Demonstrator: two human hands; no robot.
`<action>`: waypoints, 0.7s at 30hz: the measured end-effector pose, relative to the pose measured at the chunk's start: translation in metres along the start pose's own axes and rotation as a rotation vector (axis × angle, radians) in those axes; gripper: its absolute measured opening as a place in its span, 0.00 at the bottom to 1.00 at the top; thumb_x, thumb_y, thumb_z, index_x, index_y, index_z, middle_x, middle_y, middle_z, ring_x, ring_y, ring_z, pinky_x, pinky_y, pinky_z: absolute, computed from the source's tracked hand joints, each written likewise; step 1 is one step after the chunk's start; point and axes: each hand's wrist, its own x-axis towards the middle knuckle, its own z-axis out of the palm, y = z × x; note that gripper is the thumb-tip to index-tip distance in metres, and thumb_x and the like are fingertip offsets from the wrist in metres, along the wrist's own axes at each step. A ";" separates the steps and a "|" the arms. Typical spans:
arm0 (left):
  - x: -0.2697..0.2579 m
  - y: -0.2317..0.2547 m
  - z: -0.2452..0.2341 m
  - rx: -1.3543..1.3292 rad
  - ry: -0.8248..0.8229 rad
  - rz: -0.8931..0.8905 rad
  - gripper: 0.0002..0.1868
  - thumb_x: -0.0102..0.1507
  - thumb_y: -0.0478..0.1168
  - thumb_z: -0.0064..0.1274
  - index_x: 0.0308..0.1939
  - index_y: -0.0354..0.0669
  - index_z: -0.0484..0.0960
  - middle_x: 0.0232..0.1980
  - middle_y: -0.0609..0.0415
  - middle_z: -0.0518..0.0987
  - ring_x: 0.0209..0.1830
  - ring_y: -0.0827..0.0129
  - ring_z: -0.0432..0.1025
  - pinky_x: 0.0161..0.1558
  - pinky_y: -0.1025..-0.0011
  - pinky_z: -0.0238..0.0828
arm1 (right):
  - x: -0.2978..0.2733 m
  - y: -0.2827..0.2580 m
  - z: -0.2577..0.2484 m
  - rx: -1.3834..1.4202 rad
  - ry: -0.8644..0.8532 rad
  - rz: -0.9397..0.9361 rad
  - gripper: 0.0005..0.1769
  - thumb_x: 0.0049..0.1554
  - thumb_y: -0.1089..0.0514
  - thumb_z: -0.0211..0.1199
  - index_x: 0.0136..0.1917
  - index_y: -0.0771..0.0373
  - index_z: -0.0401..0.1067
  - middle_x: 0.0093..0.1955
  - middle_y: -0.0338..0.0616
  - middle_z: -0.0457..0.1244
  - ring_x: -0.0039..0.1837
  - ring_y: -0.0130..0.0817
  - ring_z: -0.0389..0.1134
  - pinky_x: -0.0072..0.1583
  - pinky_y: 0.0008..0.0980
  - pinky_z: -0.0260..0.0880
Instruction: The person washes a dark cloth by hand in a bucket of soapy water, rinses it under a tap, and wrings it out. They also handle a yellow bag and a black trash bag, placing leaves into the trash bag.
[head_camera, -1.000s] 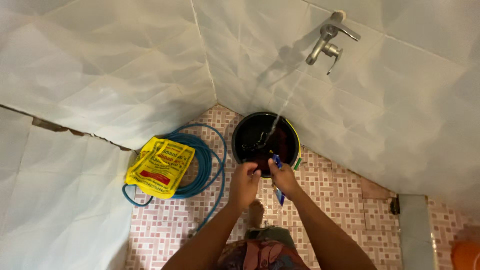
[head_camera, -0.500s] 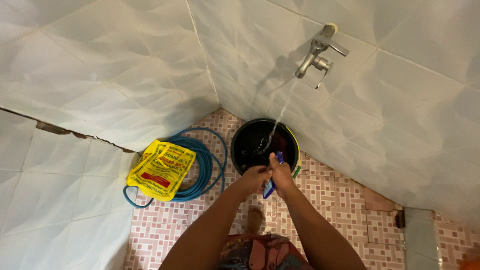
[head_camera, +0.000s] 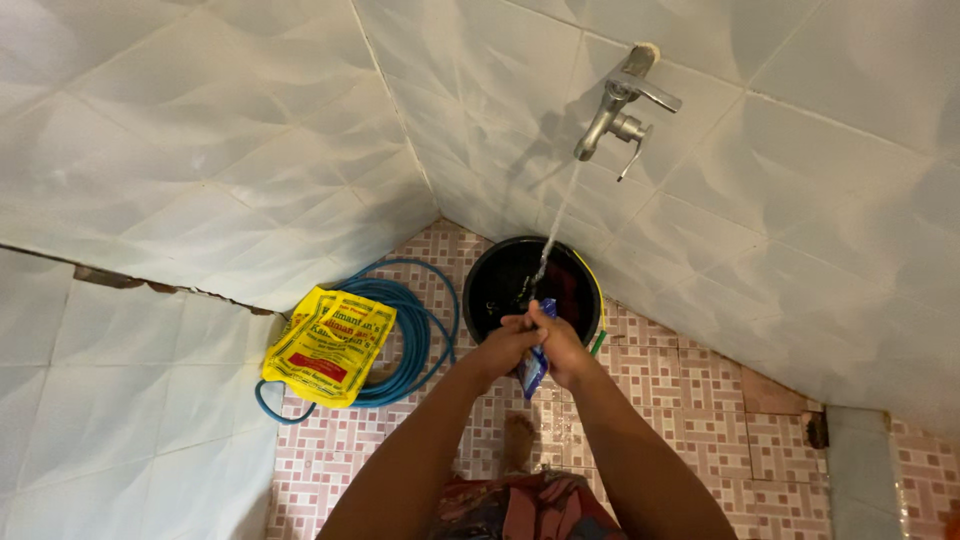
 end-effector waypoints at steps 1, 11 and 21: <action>0.001 0.001 -0.001 0.031 -0.012 0.008 0.19 0.67 0.49 0.50 0.57 0.42 0.77 0.41 0.55 0.78 0.39 0.68 0.72 0.40 0.65 0.70 | -0.002 -0.004 0.001 -0.001 -0.052 0.055 0.32 0.63 0.36 0.51 0.60 0.69 0.71 0.60 0.51 0.69 0.60 0.43 0.71 0.64 0.44 0.69; 0.023 -0.018 -0.003 -0.093 0.106 0.258 0.13 0.61 0.36 0.51 0.49 0.39 0.80 0.37 0.54 0.80 0.32 0.71 0.75 0.33 0.70 0.73 | 0.061 0.038 -0.060 0.000 -0.082 0.007 0.23 0.65 0.47 0.57 0.58 0.70 0.75 0.55 0.49 0.70 0.54 0.37 0.71 0.60 0.38 0.67; 0.052 0.003 0.016 0.365 0.424 0.433 0.18 0.61 0.41 0.51 0.53 0.43 0.82 0.44 0.43 0.83 0.45 0.52 0.79 0.46 0.59 0.74 | 0.111 0.037 -0.086 0.194 0.071 0.129 0.33 0.65 0.40 0.45 0.50 0.73 0.76 0.53 0.56 0.72 0.56 0.47 0.73 0.64 0.42 0.70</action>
